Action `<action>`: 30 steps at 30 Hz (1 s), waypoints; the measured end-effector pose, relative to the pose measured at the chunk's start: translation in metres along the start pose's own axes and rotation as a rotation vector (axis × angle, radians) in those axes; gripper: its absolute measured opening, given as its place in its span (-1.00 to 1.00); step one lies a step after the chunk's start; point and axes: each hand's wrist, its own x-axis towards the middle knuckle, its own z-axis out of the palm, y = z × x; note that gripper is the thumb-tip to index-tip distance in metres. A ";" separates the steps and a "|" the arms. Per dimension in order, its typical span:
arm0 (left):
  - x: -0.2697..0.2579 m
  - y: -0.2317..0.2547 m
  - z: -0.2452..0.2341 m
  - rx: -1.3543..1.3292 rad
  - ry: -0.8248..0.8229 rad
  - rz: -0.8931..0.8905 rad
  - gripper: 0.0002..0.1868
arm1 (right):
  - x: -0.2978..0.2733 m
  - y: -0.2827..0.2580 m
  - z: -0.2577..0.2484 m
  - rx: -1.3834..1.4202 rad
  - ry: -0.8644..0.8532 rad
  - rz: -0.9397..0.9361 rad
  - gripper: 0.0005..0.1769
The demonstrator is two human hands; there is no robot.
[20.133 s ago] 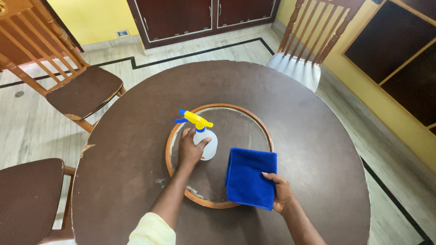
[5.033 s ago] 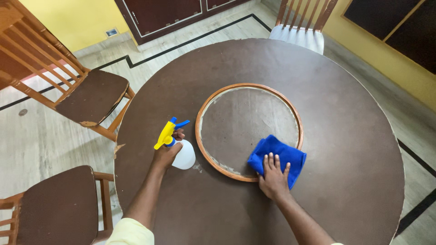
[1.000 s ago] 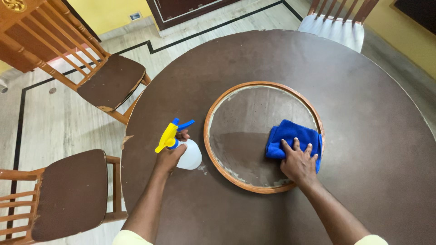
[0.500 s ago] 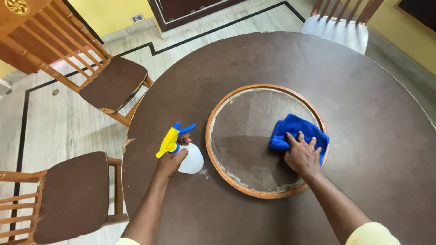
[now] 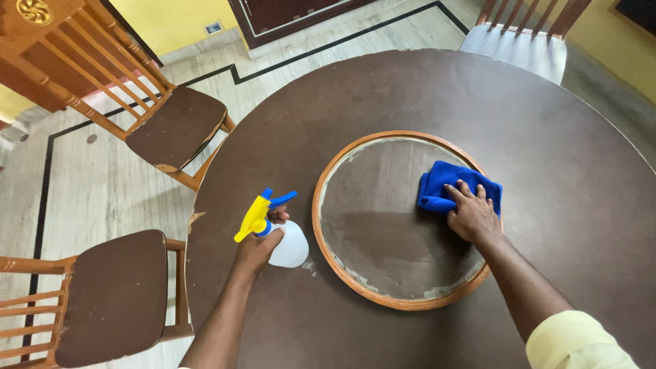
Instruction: The person sprays a liquid onto a circular tray and wipes the surface thoroughly using a blue cloth.
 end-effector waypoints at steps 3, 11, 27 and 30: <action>-0.002 0.005 0.001 0.022 0.019 -0.060 -0.52 | 0.006 0.008 0.007 0.009 -0.001 -0.030 -0.11; -0.001 0.002 0.001 0.002 0.008 -0.028 -0.52 | 0.001 -0.004 0.016 -0.008 -0.019 0.001 -0.04; -0.006 0.001 0.001 0.001 -0.005 0.008 -0.55 | -0.017 -0.093 0.025 0.010 -0.080 -0.015 -0.07; -0.005 0.001 0.001 -0.024 -0.003 -0.010 -0.54 | -0.016 -0.107 0.027 0.006 -0.099 -0.038 -0.06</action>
